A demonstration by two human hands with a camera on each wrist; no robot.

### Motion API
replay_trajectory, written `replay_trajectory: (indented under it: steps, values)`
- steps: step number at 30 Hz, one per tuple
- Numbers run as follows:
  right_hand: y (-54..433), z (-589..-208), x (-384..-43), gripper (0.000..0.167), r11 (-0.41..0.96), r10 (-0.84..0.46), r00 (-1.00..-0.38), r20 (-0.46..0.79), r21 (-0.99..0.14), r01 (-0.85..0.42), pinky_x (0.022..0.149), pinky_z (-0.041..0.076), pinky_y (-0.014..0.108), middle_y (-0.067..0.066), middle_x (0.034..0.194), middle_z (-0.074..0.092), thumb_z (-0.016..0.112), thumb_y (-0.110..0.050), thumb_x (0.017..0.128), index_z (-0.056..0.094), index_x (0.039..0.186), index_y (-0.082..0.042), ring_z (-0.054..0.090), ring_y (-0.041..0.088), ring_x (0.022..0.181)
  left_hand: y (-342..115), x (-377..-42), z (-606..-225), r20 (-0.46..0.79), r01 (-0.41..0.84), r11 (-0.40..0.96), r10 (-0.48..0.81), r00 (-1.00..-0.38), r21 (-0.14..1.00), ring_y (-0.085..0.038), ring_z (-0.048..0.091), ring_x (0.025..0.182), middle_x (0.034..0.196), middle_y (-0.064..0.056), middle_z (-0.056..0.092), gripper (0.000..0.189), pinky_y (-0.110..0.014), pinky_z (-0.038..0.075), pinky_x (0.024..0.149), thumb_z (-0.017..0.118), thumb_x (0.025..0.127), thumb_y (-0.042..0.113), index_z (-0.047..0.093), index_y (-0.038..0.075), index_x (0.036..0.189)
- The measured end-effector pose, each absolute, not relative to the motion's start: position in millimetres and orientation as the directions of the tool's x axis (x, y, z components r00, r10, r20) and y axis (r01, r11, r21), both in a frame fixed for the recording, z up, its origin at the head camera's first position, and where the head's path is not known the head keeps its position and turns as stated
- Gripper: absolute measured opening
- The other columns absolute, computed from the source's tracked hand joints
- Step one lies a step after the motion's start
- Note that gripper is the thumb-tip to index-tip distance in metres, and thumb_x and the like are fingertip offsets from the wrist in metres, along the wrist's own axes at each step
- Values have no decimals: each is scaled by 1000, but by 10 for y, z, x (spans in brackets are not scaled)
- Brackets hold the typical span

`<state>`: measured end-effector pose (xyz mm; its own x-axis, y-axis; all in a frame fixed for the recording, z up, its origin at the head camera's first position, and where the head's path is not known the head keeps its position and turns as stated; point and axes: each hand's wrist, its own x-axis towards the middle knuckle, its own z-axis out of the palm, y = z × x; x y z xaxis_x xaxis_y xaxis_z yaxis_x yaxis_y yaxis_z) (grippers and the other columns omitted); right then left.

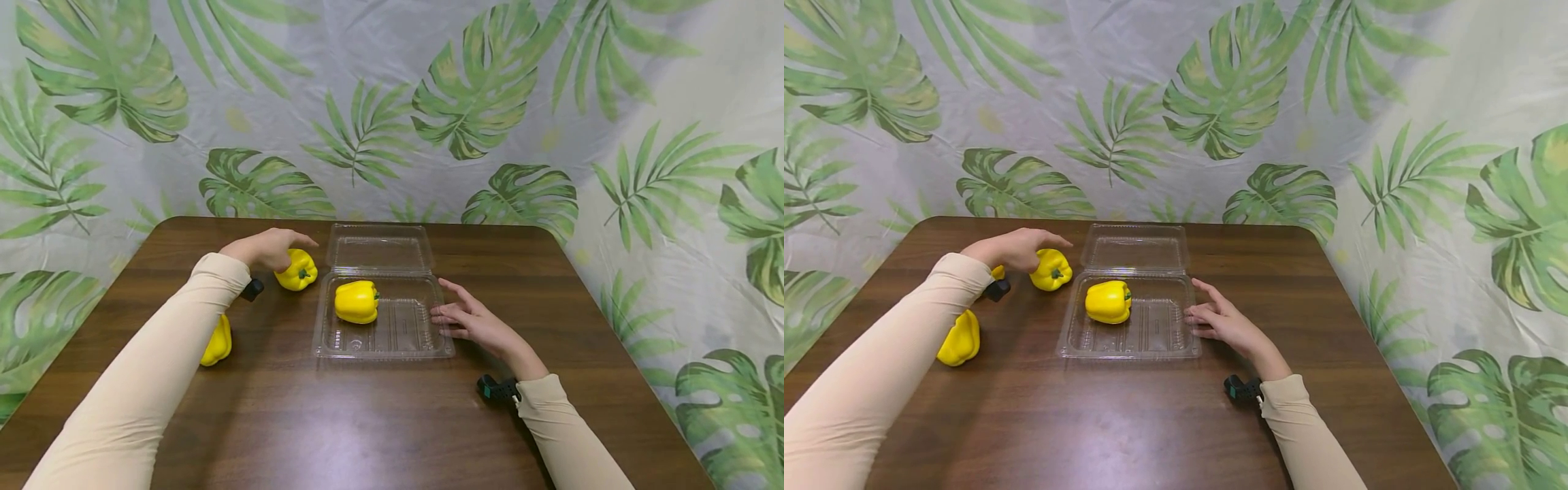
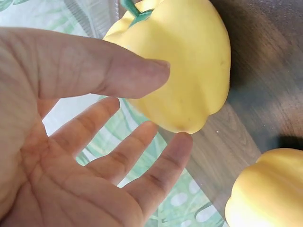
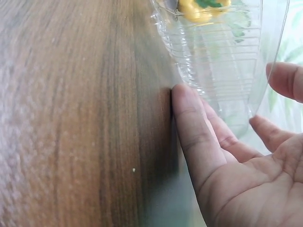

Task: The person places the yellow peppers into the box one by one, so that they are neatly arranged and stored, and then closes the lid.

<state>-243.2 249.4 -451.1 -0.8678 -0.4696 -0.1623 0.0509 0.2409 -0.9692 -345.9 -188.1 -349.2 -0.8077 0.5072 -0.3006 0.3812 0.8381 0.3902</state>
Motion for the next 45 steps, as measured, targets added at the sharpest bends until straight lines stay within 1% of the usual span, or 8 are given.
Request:
replay_trajectory:
  steps: [4,8,14,19,24,29,36,45]
  values:
    - [2499,-4507,-2437,70,232,-469,-868,-162,-971,56,108,57,40,37,159,46,47,-25,116,8,174,-24,48,50,149,-1873,-3453,-3504,-297,385,837,509,-808,388,-39,47,120,164,-27,47,83,-34,43,73,45,81,-20,53,9,158]
    - [2506,-4507,-2444,70,225,-469,-868,-163,-972,61,107,58,38,37,159,46,48,-25,116,8,174,-25,48,50,149,-1867,-3459,-3512,-297,383,839,506,-810,386,-38,49,118,161,-29,49,81,-33,43,71,46,82,-20,55,9,157]
    - [2502,-4502,-2449,71,221,-472,-867,-162,-973,62,106,58,36,37,159,45,48,-25,116,8,174,-24,47,50,149,-1885,-3444,-3508,-290,388,849,497,-818,359,-38,51,114,155,-30,54,75,-36,45,77,51,83,-18,59,8,153]
    - [2491,-4501,-2457,71,219,-473,-866,-166,-973,67,103,59,33,37,160,45,48,-25,116,8,174,-25,47,50,149,-1921,-3445,-3522,-279,392,847,498,-821,358,-38,51,112,152,-30,56,74,-36,45,77,52,83,-17,61,8,151]
    - [2480,-4516,-2473,71,219,-476,-863,-168,-973,69,104,59,33,37,160,45,49,-27,116,8,174,-26,48,49,150,-1952,-3459,-3540,-273,397,848,498,-823,351,-37,51,109,151,-30,57,73,-37,44,76,53,83,-16,61,9,151]
    - [2485,-4518,-2459,71,222,-479,-860,-175,-972,74,104,59,34,37,160,44,48,-27,116,7,174,-25,47,49,150,-1949,-3433,-3566,-280,378,855,484,-829,356,-38,52,112,151,-31,55,74,-38,46,80,53,84,-15,61,11,152]
    - [2501,-4523,-2438,71,222,-479,-861,-173,-972,72,107,58,38,37,160,44,48,-27,116,7,174,-25,47,49,150,-1960,-3399,-3611,-271,391,852,490,-828,348,-38,53,110,150,-30,58,74,-38,47,80,54,84,-13,60,11,153]
    - [2501,-4521,-2438,70,214,-477,-862,-173,-974,77,106,58,37,37,160,43,47,-25,116,7,174,-25,46,50,150,-1982,-3374,-3598,-287,383,864,477,-830,327,-34,53,105,151,-32,57,78,-36,46,78,60,83,-9,56,14,157]
